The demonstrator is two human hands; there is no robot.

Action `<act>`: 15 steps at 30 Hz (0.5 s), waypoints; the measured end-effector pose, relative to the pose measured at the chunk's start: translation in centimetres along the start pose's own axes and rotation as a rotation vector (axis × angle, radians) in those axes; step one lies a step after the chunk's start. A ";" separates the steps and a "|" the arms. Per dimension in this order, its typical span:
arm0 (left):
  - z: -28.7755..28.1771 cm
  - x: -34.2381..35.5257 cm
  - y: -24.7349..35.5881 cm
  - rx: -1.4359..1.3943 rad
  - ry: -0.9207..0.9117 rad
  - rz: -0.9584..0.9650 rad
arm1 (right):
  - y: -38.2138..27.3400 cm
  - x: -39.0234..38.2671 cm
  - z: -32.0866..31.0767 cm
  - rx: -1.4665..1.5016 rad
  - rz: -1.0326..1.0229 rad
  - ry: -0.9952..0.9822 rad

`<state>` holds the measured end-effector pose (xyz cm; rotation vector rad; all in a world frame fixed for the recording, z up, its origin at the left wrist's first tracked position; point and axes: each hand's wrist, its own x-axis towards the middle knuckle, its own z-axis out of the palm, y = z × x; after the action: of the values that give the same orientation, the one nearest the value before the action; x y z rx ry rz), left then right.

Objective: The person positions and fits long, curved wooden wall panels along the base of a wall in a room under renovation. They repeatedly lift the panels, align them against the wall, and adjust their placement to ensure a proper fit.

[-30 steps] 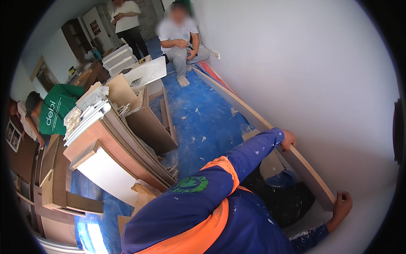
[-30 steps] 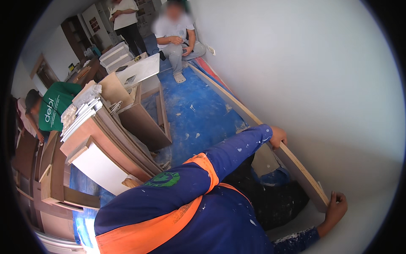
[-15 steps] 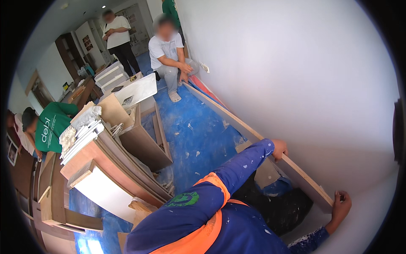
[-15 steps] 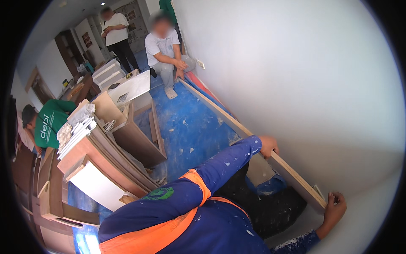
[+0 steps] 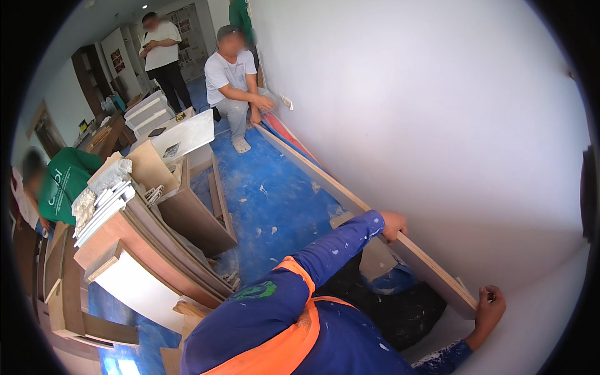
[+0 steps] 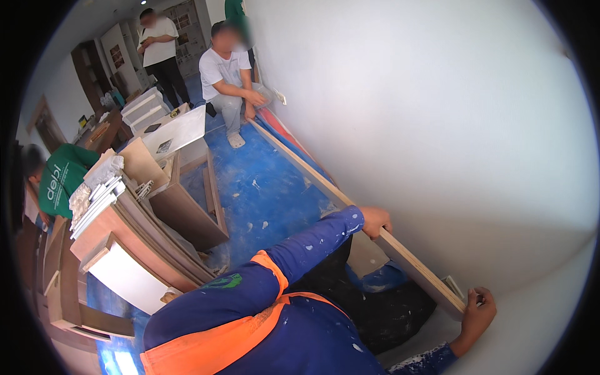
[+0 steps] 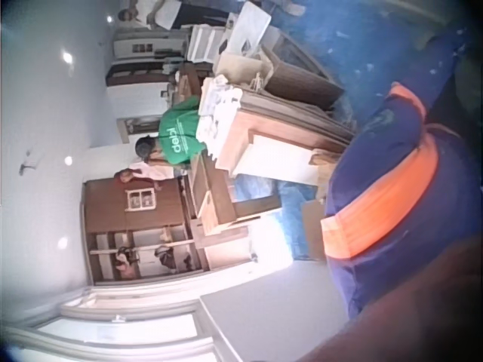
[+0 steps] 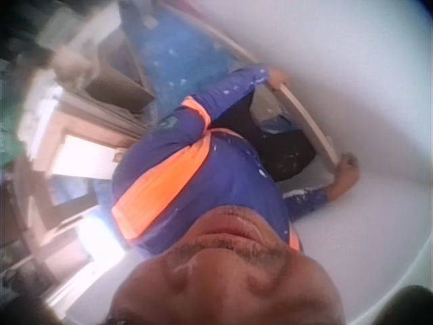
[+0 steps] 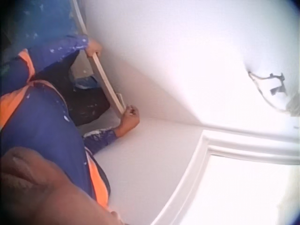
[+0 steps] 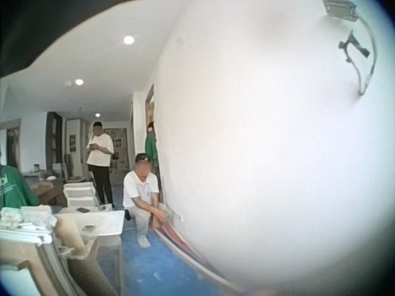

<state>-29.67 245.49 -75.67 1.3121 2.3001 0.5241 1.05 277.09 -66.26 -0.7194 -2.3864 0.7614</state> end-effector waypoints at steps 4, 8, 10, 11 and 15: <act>-0.7 -0.1 1.5 0.061 0.007 0.009 | -0.4 0.0 0.1 0.024 -0.017 0.063; -0.5 -0.1 0.5 0.094 0.081 0.093 | 0.0 0.2 0.6 0.056 -0.048 0.137; -0.7 -0.5 0.5 0.134 0.126 0.134 | -0.5 -0.2 1.0 0.081 -0.077 0.262; -0.9 -0.4 0.5 0.126 0.122 0.139 | -0.8 -0.4 1.1 0.078 -0.100 0.364; -2.8 -0.5 2.2 0.159 0.079 0.142 | -3.0 -3.1 2.2 0.060 -0.022 0.692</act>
<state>-29.43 245.85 -72.08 1.5650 2.3657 0.4536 0.98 272.32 -66.88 -0.7743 -1.7338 0.4667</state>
